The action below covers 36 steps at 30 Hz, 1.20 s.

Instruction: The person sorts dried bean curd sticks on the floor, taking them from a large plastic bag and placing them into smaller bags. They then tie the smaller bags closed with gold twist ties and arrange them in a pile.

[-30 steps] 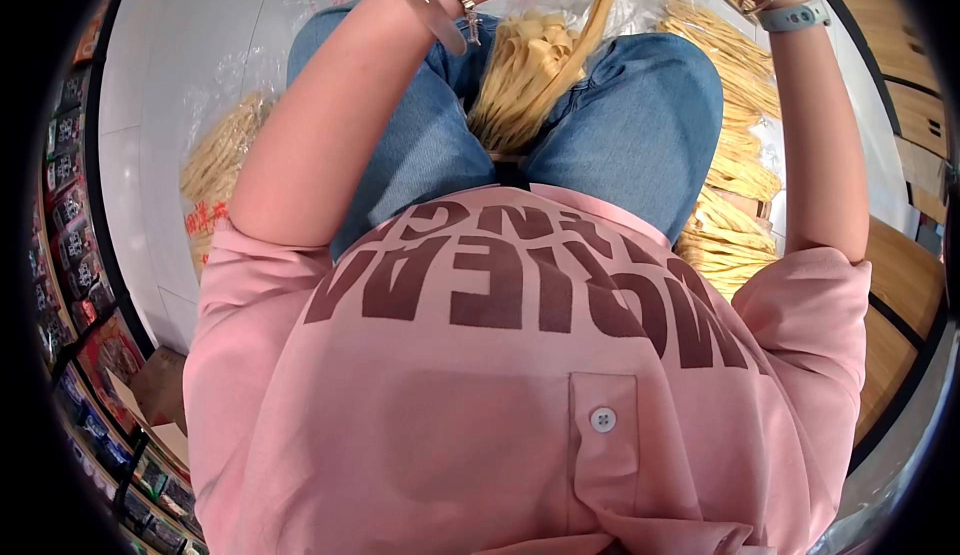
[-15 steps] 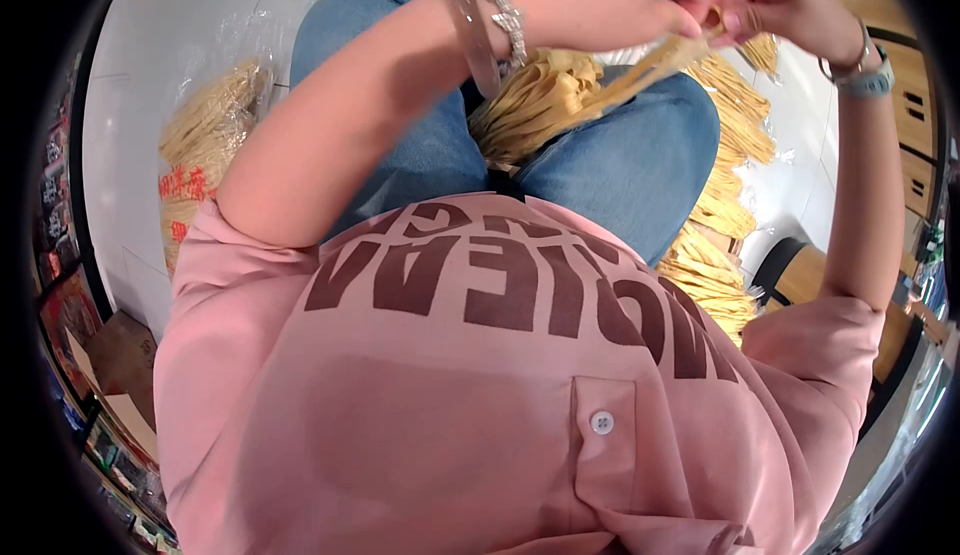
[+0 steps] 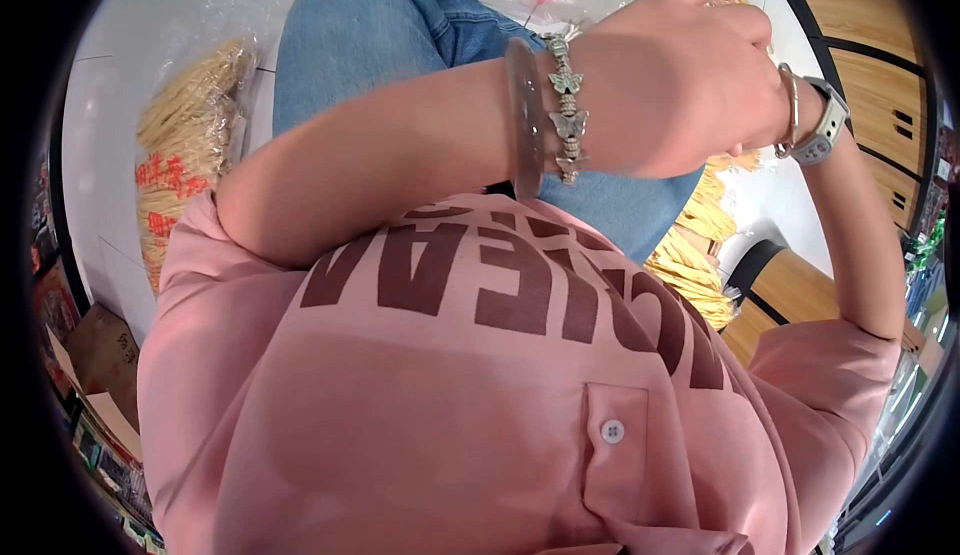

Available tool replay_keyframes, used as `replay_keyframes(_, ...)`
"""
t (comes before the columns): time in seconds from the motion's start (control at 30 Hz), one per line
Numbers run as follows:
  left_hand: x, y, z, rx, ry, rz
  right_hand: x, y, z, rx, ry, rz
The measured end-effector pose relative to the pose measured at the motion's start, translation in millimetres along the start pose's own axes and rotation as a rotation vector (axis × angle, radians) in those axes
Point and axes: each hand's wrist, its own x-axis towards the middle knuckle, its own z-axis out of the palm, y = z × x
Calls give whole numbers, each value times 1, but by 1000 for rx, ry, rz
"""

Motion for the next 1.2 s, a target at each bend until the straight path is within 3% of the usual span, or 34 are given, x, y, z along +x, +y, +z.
replay_keyframes(0.07,-4,3,16,-37,309,7,4,-1,0,-10,-18,3)
replay_keyframes(0.13,-7,6,11,-84,111,-43,6,-2,0,-26,-40,15)
replay_keyframes(0.3,10,26,-25,160,-241,-28,6,-9,13,-72,-92,90)
replay_keyframes(0.43,3,27,-16,-80,-45,-55,5,-15,22,-109,-147,158)
replay_keyframes(0.53,0,24,11,106,116,47,5,-17,26,-146,-199,208)
replay_keyframes(0.6,3,25,6,113,99,64,9,-17,34,-191,-241,262)
replay_keyframes(0.67,1,29,-8,-88,11,21,17,-11,47,-241,-295,316)
replay_keyframes(0.77,-2,32,-21,44,-53,21,29,1,60,-307,-353,368)
replay_keyframes(0.87,-1,36,-14,33,-8,-20,45,20,80,-388,-409,422)
replay_keyframes(1.0,-1,39,-17,-7,-137,-28,60,38,98,-466,-446,464)
replay_keyframes(1.07,-8,44,-12,27,-61,-17,64,43,100,-485,-453,476)
replay_keyframes(1.2,-12,47,-9,-52,-123,45,65,41,103,-516,-462,498)
